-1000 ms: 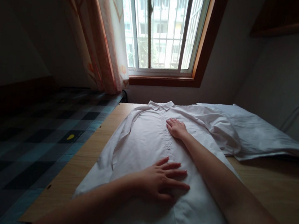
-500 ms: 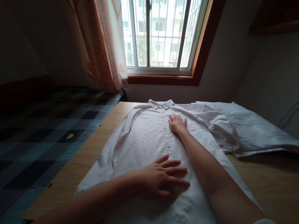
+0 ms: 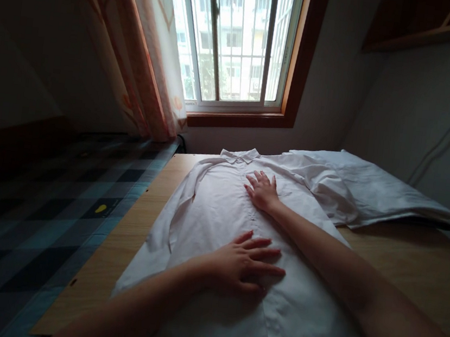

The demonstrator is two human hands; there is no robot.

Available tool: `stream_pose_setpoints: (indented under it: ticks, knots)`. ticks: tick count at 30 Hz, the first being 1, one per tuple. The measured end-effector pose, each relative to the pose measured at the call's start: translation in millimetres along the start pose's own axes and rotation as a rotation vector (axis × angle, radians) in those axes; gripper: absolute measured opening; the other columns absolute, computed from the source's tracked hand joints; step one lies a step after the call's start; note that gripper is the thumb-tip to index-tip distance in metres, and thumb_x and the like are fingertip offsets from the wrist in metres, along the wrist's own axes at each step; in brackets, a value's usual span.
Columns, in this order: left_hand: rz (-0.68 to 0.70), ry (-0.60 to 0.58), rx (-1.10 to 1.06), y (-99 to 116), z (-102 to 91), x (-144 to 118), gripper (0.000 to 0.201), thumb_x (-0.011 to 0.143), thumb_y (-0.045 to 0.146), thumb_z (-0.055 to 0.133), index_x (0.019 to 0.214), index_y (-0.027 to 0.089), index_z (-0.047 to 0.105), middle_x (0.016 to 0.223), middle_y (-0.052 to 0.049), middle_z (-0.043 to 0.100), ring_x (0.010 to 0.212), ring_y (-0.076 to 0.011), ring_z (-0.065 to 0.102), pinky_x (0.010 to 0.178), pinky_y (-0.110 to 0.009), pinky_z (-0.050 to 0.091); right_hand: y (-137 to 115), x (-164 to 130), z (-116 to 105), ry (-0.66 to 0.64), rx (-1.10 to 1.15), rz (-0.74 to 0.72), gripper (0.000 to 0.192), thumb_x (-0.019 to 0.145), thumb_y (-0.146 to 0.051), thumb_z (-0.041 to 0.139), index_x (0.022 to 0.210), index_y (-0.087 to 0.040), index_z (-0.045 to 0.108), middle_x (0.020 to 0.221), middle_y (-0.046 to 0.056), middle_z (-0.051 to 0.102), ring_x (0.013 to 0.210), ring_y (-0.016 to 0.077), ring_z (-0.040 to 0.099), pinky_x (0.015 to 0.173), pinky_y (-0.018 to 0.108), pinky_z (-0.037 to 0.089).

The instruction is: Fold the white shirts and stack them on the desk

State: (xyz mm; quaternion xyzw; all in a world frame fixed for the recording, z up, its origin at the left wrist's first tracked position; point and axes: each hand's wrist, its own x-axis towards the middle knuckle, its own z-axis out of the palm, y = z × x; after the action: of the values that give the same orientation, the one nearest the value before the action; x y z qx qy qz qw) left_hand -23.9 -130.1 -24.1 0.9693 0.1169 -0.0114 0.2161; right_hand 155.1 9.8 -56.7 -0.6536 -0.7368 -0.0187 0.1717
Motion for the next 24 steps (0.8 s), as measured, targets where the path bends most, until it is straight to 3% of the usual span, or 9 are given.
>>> stream_pose_setpoints:
  ticks: [2,4,8,13,15,17,20,22,24]
  knots:
    - [0.002,-0.003,-0.001,0.1,0.2,0.4,0.057,0.094,0.049,0.05,0.149,0.037,0.041,0.163,0.003,0.026,0.152,-0.0278,0.015,0.122,-0.053,-0.003,-1.3,-15.6,-2.5,-0.143,0.05,0.039,0.058,0.102,-0.053,0.028,0.151,-0.025,0.039,0.161,0.011,0.028,0.149,0.0319,0.02,0.117,0.06,0.012]
    - [0.003,-0.003,-0.006,0.6,-0.5,0.4,0.057,0.094,0.048,0.051,0.149,0.037,0.041,0.163,0.003,0.026,0.152,-0.0277,0.015,0.122,-0.052,-0.003,1.2,-32.0,-4.1,-0.215,0.06,-0.012,0.061,0.101,-0.055,0.028,0.152,-0.024,0.038,0.161,0.011,0.028,0.149,0.0313,0.021,0.118,0.057,0.013]
    - [-0.004,-0.002,-0.004,2.9,-2.6,-1.0,0.056,0.094,0.047,0.051,0.149,0.037,0.041,0.162,0.002,0.028,0.152,-0.0283,0.017,0.122,-0.053,-0.001,13.6,-57.0,-6.7,-0.183,0.033,-0.165,0.054,0.103,-0.046,0.029,0.151,-0.023,0.04,0.16,0.01,0.032,0.148,0.0267,0.025,0.119,0.049,0.017]
    - [0.032,0.038,-0.024,2.5,-1.1,-1.9,0.062,0.094,0.045,0.054,0.152,0.032,0.036,0.161,-0.001,0.032,0.151,-0.0254,0.02,0.123,-0.051,0.001,23.5,-65.8,-9.5,-0.192,0.036,-0.23,0.054,0.103,-0.046,0.032,0.151,-0.023,0.042,0.159,0.01,0.032,0.148,0.0274,0.026,0.119,0.047,0.019]
    - [0.051,0.07,-0.031,1.4,-2.8,-0.8,0.067,0.09,0.043,0.061,0.151,0.029,0.038,0.159,-0.003,0.036,0.149,-0.025,0.026,0.124,-0.048,0.009,23.7,-65.8,-10.2,-0.199,0.039,-0.221,0.054,0.103,-0.046,0.032,0.151,-0.023,0.042,0.159,0.01,0.032,0.148,0.0277,0.026,0.119,0.047,0.02]
    - [0.026,0.156,-0.012,0.5,-10.6,-0.3,0.058,0.088,0.043,0.064,0.143,0.027,0.051,0.153,-0.005,0.046,0.142,-0.0248,0.039,0.121,-0.042,0.024,22.9,-65.6,-11.1,-0.205,0.047,-0.213,0.054,0.103,-0.046,0.032,0.151,-0.024,0.042,0.16,0.01,0.032,0.148,0.0279,0.026,0.119,0.048,0.019]
    - [-0.189,0.416,0.13,-1.8,-38.0,-6.9,0.032,0.092,0.04,0.058,0.117,0.024,0.07,0.129,-0.008,0.066,0.119,-0.0229,0.06,0.106,-0.036,0.043,21.4,-65.2,-13.3,-0.216,0.066,-0.209,0.054,0.102,-0.047,0.033,0.151,-0.024,0.042,0.16,0.009,0.031,0.148,0.0271,0.025,0.119,0.047,0.019]
    - [-0.481,0.56,0.317,-5.9,-63.5,-20.5,0.026,0.095,0.033,0.053,0.106,0.02,0.073,0.108,-0.011,0.072,0.104,-0.0245,0.064,0.096,-0.038,0.047,20.7,-64.9,-14.9,-0.228,0.069,-0.2,0.055,0.102,-0.047,0.033,0.151,-0.023,0.042,0.16,0.009,0.031,0.148,0.0271,0.025,0.119,0.047,0.018]
    - [-0.843,0.537,0.505,-12.7,-87.6,-42.1,0.03,0.095,0.031,0.049,0.108,0.014,0.07,0.104,-0.016,0.071,0.1,-0.0303,0.064,0.088,-0.042,0.048,20.3,-64.6,-16.0,-0.238,0.068,-0.189,0.055,0.102,-0.047,0.033,0.151,-0.023,0.042,0.16,0.009,0.032,0.148,0.0276,0.026,0.119,0.047,0.018]
